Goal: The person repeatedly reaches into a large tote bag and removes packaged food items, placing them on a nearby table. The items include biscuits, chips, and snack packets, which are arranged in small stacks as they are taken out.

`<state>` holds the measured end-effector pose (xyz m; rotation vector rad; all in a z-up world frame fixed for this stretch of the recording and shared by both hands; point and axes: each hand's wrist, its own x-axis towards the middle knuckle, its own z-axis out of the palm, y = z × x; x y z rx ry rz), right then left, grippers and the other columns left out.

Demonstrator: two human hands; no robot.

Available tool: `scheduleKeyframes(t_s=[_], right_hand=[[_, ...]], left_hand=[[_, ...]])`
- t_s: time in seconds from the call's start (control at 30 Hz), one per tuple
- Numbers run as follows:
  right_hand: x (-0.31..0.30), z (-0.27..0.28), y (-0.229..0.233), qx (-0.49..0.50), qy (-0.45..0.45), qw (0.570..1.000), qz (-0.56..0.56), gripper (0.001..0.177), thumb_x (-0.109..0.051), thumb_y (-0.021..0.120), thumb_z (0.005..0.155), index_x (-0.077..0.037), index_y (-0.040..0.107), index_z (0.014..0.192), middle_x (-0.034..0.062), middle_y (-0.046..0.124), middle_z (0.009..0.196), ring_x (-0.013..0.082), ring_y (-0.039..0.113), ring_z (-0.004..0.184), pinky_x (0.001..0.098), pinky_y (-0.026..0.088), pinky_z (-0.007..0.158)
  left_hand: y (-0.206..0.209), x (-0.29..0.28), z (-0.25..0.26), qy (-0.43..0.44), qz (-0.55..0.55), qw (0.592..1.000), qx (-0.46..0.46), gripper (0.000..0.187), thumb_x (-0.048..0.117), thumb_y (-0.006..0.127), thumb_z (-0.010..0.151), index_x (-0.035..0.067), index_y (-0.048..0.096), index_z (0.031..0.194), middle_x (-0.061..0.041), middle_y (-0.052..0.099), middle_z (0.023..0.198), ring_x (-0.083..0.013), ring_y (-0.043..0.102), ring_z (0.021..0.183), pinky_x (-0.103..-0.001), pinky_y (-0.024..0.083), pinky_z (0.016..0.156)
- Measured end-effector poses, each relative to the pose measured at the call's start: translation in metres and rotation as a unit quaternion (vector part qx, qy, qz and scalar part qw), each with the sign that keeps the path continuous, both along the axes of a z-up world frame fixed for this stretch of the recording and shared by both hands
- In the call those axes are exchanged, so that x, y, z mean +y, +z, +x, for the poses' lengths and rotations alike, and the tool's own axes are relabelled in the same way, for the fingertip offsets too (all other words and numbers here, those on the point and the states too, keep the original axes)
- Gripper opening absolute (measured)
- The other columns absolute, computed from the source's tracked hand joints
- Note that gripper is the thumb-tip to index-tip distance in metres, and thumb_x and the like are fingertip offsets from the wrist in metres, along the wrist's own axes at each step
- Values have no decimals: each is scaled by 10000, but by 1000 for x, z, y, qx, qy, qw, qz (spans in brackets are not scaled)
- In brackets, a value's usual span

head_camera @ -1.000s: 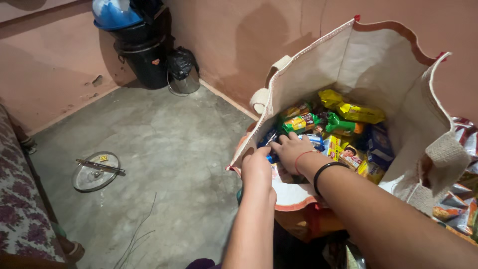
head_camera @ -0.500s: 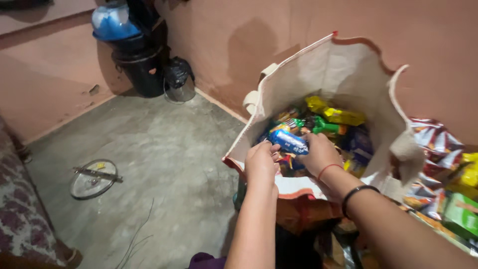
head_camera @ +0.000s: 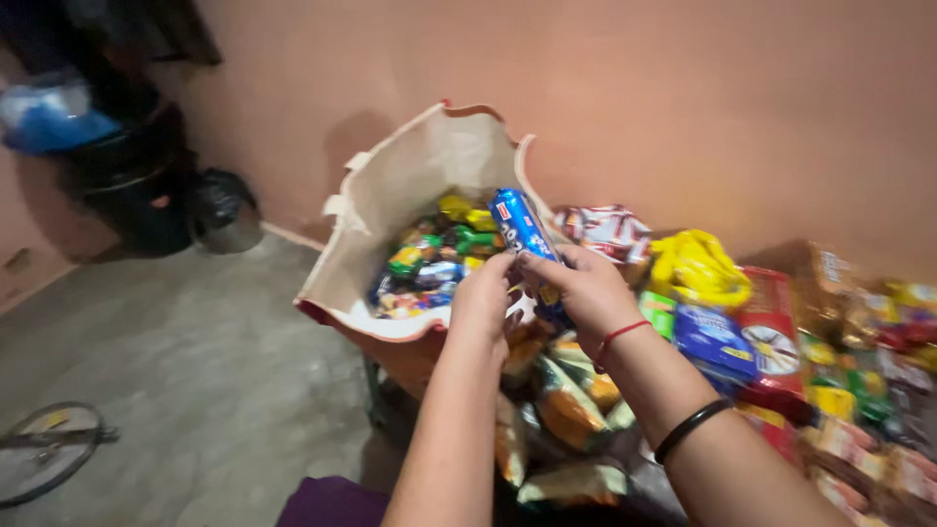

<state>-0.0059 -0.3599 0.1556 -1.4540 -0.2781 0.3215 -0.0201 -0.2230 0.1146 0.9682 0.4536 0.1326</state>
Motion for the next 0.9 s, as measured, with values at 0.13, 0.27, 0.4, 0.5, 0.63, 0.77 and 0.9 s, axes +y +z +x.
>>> scheduleKeyframes(t_s=[0.13, 0.27, 0.4, 0.5, 0.63, 0.77, 0.9], right_hand=[[-61, -15, 12, 61, -9, 994, 91, 191, -200, 676, 930, -25, 702, 1002, 31, 709, 875, 117, 654, 730, 273, 536, 622], [-129, -25, 15, 139, -41, 980, 138, 193, -109, 662, 883, 26, 684, 1019, 100, 729, 888, 184, 707, 778, 333, 602, 682], [-203, -30, 10, 167, -87, 969, 160, 254, -98, 677, 875, 29, 656, 1093, 112, 714, 944, 200, 717, 803, 348, 610, 736], [-255, -32, 3, 170, -113, 961, 184, 294, -102, 681, 868, 45, 643, 1120, 125, 718, 990, 202, 723, 828, 360, 616, 765], [-319, -29, -13, 160, -166, 956, 182, 319, -132, 684, 878, 8, 646, 1162, 105, 729, 1022, 195, 712, 850, 373, 583, 762], [-379, -27, -36, 144, -223, 945, 190, 330, -144, 681, 899, -2, 643, 1194, 110, 727, 1060, 202, 693, 872, 367, 562, 756], [-440, -18, -59, 168, -261, 912, 267, 383, -210, 585, 930, 22, 592, 1234, 152, 699, 1073, 241, 686, 889, 411, 582, 788]], left_hand=[[5, -65, 3, -68, -16, 995, -68, 255, 321, 676, 895, 77, 702, 965, -34, 632, 817, -176, 561, 724, -333, 421, 584], [10, -119, 3, -128, 61, 990, -22, 285, 365, 641, 893, 135, 693, 1054, 42, 691, 908, -113, 589, 842, -320, 422, 687], [12, -177, 2, -152, 93, 984, 24, 318, 369, 653, 894, 155, 670, 1129, 35, 666, 1013, -125, 543, 879, -356, 461, 755], [10, -216, 5, -168, 81, 982, -9, 369, 389, 663, 887, 119, 697, 1137, -4, 687, 1089, -141, 552, 879, -345, 469, 744], [6, -267, 16, -206, 120, 971, 19, 374, 374, 648, 866, 162, 684, 1171, 6, 713, 1159, -125, 570, 928, -335, 442, 753], [-4, -313, 23, -259, 134, 956, 38, 391, 379, 639, 869, 161, 663, 1192, 27, 700, 1172, -130, 592, 973, -341, 460, 810], [-17, -349, 34, -264, 141, 954, 17, 376, 327, 623, 887, 122, 673, 1198, -4, 676, 1145, -127, 601, 989, -357, 475, 813]])
